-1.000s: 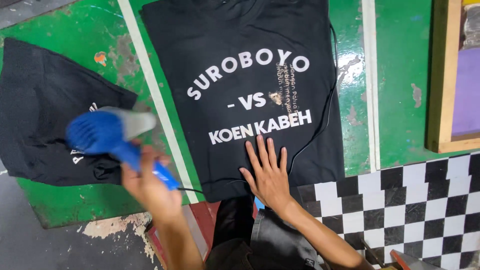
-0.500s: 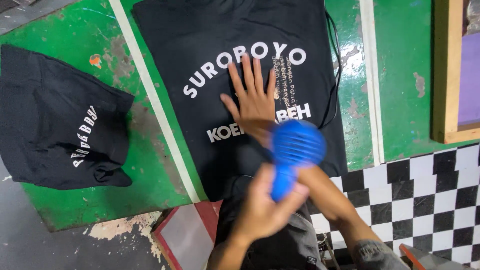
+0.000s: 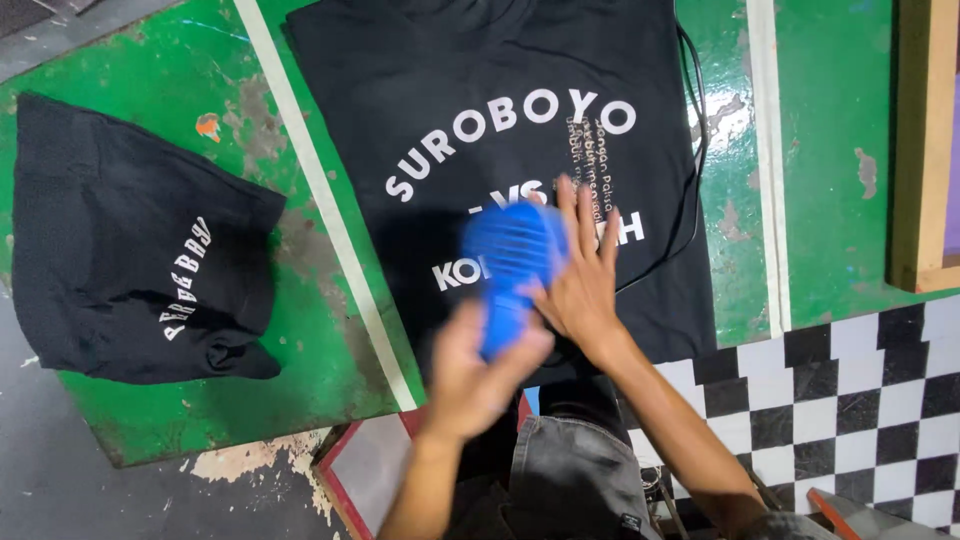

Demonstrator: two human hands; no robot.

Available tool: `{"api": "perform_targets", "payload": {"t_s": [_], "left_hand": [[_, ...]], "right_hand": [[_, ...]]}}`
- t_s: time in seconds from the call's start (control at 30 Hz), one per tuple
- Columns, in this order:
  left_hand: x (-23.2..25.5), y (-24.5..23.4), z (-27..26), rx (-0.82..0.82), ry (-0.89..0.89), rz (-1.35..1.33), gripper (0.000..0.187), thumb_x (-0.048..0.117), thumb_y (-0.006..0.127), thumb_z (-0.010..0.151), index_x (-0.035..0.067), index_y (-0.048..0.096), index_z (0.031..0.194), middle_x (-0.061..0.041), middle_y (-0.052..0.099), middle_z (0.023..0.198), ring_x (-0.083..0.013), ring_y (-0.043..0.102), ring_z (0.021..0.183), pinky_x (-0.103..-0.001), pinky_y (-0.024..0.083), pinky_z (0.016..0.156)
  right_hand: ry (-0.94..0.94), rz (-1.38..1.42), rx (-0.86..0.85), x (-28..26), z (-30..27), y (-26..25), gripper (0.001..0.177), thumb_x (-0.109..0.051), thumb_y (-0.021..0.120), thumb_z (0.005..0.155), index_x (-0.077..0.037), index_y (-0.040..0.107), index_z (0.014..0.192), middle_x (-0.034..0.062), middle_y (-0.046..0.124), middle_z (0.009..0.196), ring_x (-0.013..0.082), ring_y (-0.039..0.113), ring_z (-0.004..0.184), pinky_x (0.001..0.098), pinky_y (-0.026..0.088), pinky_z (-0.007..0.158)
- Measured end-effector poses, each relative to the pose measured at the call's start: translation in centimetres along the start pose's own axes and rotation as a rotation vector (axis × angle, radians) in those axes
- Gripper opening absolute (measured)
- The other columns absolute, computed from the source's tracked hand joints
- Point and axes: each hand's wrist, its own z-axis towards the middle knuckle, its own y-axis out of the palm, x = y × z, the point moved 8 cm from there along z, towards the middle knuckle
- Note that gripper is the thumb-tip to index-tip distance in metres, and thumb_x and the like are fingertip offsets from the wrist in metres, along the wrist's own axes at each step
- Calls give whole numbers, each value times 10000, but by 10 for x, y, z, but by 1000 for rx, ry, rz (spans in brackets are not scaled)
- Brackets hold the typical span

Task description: The person uses a blue hair dryer to heat a design on a black t-shirt laid on a green table. After drying, they place a wooden screen printing frame over the design and use a squeegee to press ink onto the fabric.

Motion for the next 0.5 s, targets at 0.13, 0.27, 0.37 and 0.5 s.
{"api": "perform_targets", "payload": {"t_s": [0.13,0.27,0.37,0.5], "left_hand": [[11,-115,-8,564,147,-256,352,156,711,875,99,660,1218,-16,680,892,-118,622,750,-265,522,740],[3,-166,-31,931,246,-733,183,157,632,967,166,636,1149,-7,491,835,-135,490,702,-276,388,692],[-7,-161,-29,953,279,-720,271,190,707,953,129,645,1210,11,594,820,-117,580,681,-243,492,667],[-16,-111,-30,958,199,-597,324,77,701,887,56,646,1205,-54,611,771,-144,595,608,-265,538,604]], "right_hand": [[-4,161,23,7,-69,-19,739,-562,466,1041,-192,261,1647,154,187,1710,377,190,1577,613,241,1216],[27,176,-29,9,-85,-17,767,-573,464,1020,-192,243,1648,159,168,1713,398,202,1570,638,255,1191],[61,344,-36,11,-66,-4,755,-597,453,1027,-224,250,1652,159,106,1718,367,43,1575,658,19,1202],[37,271,31,2,-10,-17,741,-597,427,1055,-215,250,1664,159,94,1721,361,47,1576,643,46,1206]]}}
